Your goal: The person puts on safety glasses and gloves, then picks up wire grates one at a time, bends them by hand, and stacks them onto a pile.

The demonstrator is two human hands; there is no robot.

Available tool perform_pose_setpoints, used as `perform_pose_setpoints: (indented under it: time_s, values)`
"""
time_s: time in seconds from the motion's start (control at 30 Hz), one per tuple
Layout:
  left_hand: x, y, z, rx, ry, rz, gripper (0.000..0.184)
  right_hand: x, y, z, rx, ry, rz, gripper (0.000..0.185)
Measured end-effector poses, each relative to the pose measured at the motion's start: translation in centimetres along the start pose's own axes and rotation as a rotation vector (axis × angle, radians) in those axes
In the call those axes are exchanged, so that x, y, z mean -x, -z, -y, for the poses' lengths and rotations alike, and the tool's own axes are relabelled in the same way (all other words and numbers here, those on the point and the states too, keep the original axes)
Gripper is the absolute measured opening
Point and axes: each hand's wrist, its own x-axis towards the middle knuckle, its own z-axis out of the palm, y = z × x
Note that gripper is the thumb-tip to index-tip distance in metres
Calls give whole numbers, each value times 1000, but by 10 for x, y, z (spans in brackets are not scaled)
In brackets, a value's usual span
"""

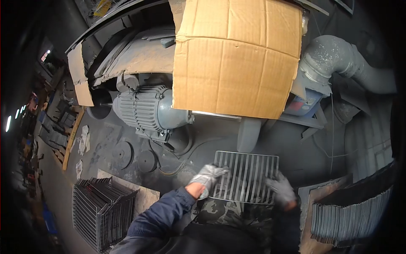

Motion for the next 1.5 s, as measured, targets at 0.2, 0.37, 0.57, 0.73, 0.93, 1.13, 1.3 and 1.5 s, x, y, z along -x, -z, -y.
perform_pose_setpoints:
  time_s: [0.2,0.37,0.57,0.73,0.93,1.13,1.3,1.5]
  values:
    - [-14,31,-112,1405,563,233,41,42,53,-8,880,727,72,39]
    - [31,80,-48,1357,629,-69,35,-34,-32,-22,268,-52,162,43]
    - [46,109,-42,1323,663,-162,32,-70,-13,-71,88,172,339,34]
    - [-34,25,-76,1274,588,160,32,16,30,-3,533,363,-53,33]
    - [-8,44,-86,1323,574,10,28,-5,18,-18,209,371,-35,28]
    - [114,130,30,-149,162,-264,33,-56,-112,-44,-131,-80,384,45]
    - [165,147,-27,375,190,-301,33,-3,-99,-34,522,149,248,61]
    - [140,116,-208,476,144,-55,37,93,-118,49,968,688,-161,78]
